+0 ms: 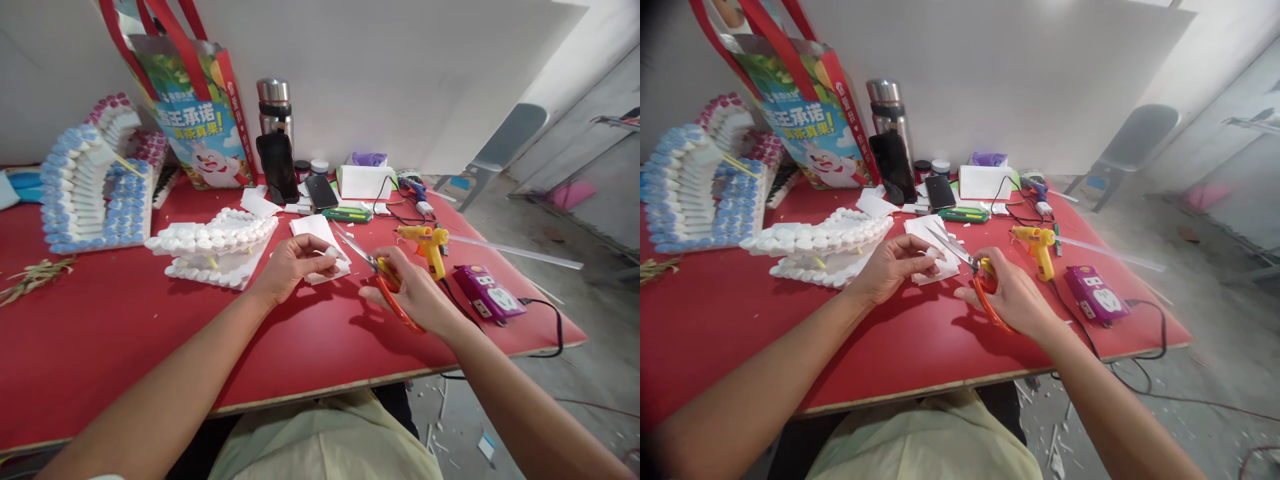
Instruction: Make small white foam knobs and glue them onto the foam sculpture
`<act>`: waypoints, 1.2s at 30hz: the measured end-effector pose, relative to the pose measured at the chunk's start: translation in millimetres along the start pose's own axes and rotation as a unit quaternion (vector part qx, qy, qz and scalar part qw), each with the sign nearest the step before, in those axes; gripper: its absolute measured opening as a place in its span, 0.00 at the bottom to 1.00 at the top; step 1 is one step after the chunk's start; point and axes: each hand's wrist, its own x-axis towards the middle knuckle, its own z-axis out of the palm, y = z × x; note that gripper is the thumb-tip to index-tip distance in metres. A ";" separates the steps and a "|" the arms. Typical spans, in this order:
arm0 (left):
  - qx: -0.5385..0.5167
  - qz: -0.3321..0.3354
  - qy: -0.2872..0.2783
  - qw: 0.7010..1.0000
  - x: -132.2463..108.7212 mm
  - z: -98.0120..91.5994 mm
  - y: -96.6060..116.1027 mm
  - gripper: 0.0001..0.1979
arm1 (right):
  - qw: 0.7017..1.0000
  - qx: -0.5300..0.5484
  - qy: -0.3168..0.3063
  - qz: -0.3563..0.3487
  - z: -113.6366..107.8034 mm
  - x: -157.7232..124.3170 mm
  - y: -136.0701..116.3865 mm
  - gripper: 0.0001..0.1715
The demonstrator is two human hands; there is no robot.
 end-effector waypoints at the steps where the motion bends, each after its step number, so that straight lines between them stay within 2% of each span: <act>1: 0.000 0.004 0.003 1.000 0.0 0.3 0.0 0.16 | 1.000 -0.010 -0.001 -0.010 0.0 -0.7 -1.4 0.31; 10: 0.015 0.042 0.025 0.999 -0.7 2.8 1.5 0.16 | 0.994 -0.072 0.030 -0.073 12.5 0.7 -10.1 0.31; 27: 0.024 0.058 0.031 0.998 -2.0 7.5 4.6 0.14 | 0.995 -0.076 0.043 -0.039 18.6 0.3 -7.4 0.22; 33: 0.020 0.051 0.030 0.998 -1.1 6.0 2.6 0.14 | 0.987 -0.126 0.083 -0.064 20.7 -1.1 -3.0 0.22; 36: 0.018 0.049 0.037 0.998 -0.4 4.3 1.0 0.14 | 0.990 -0.098 0.095 -0.044 20.1 -1.2 -1.7 0.22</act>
